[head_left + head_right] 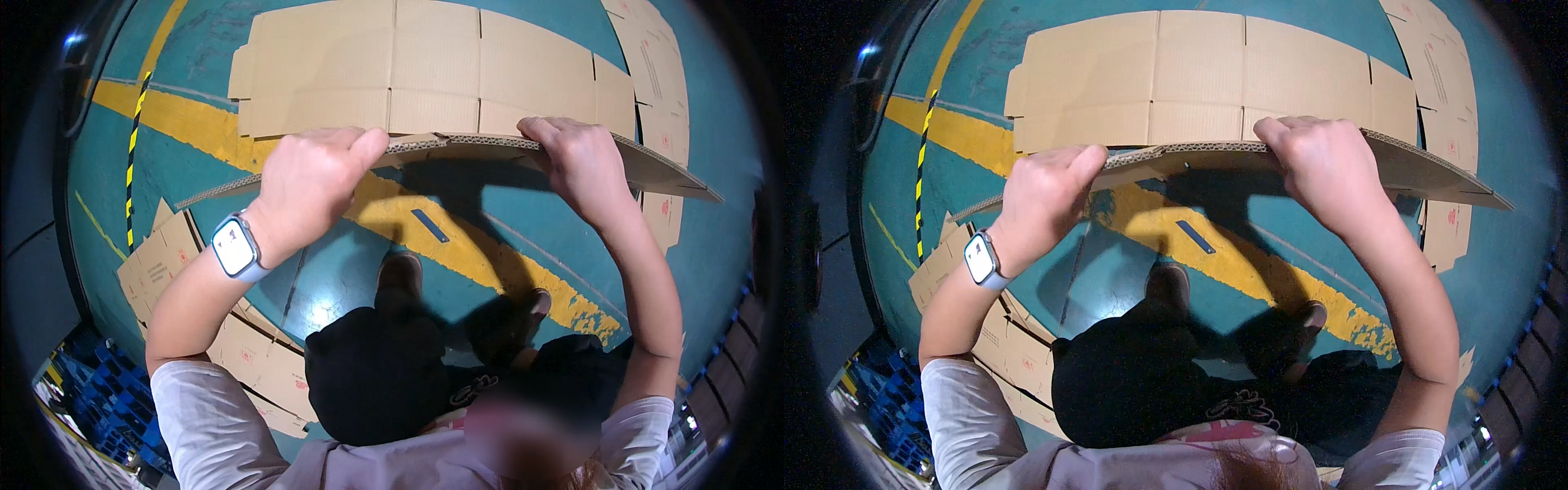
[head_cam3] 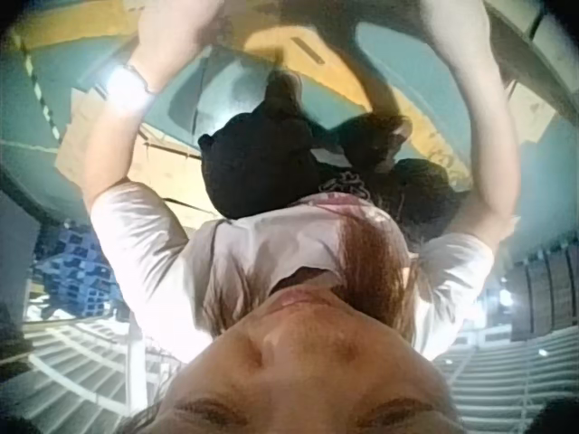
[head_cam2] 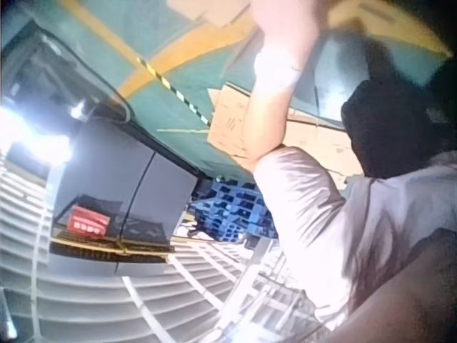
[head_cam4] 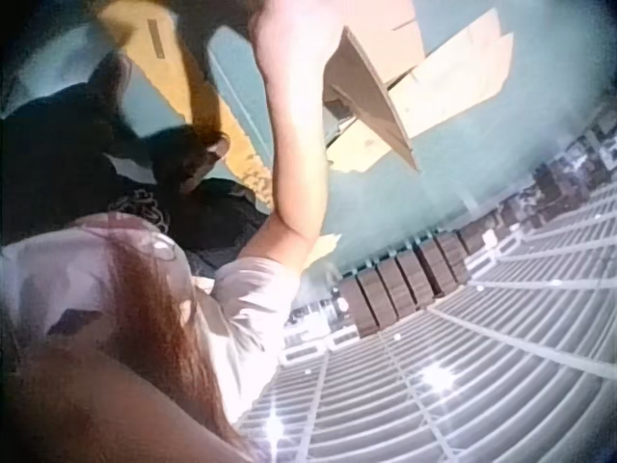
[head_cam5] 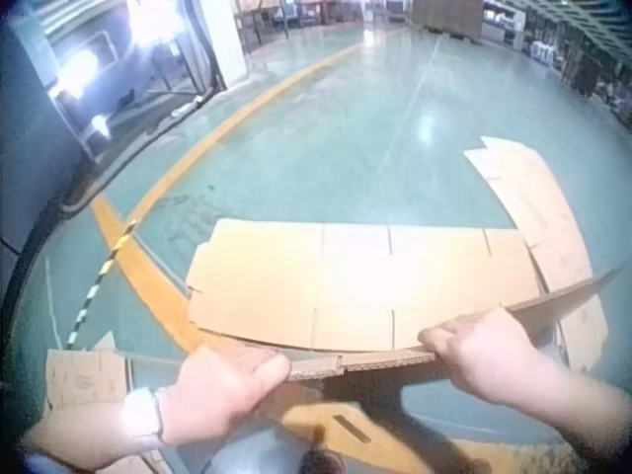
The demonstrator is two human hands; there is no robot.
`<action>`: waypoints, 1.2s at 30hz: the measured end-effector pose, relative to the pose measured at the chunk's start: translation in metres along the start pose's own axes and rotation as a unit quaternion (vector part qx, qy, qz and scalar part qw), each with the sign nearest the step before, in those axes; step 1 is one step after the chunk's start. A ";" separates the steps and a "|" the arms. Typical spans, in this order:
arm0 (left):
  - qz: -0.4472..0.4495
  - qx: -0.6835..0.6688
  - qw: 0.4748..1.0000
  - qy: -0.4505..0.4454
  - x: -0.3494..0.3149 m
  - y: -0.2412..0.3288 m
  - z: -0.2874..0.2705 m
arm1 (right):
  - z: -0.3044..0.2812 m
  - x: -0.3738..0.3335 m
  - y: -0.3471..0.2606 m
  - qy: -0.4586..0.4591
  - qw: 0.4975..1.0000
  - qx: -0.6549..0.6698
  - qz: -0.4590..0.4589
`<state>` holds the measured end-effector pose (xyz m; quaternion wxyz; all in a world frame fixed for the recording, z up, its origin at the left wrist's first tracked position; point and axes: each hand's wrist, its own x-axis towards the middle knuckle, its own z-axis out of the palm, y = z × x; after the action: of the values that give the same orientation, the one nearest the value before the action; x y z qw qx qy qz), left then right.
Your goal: The person sits on the floor and uses a utility knife to cut and score pre-printed cardboard sheets. They repeatedly slice along the perforated lines to separate the cardboard into smaller pieces and then fold the resulting sections.
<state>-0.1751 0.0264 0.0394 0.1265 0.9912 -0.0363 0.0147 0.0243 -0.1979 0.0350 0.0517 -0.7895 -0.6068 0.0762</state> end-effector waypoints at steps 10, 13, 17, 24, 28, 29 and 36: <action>0.013 0.090 0.995 0.031 -0.034 0.039 0.033 | 0.002 -0.023 -0.018 0.042 0.998 -0.006 -0.043; 0.029 0.065 0.997 0.013 -0.048 0.053 0.030 | 0.000 -0.035 -0.027 0.040 0.997 -0.003 -0.059; 0.033 0.066 0.997 -0.017 -0.064 0.065 0.032 | 0.001 -0.049 -0.037 0.026 0.997 -0.005 -0.073; 0.040 0.007 0.999 0.031 -0.048 0.039 0.030 | -0.007 -0.041 -0.022 -0.020 0.998 -0.030 -0.049; 0.045 0.168 0.977 0.126 -0.007 -0.008 0.016 | -0.005 -0.004 -0.034 0.218 0.974 -0.017 -0.059; 0.039 0.178 0.976 0.121 -0.002 -0.013 0.020 | 0.016 -0.014 -0.041 0.270 0.957 0.025 -0.103; 0.049 0.118 0.978 0.163 0.031 -0.042 0.022 | 0.234 -0.091 -0.109 -0.018 0.978 0.122 0.167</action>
<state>-0.1401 0.0593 0.0087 0.0121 0.9804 -0.0615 0.1867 -0.1446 -0.2598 -0.1710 0.1231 -0.8658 -0.4538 0.1714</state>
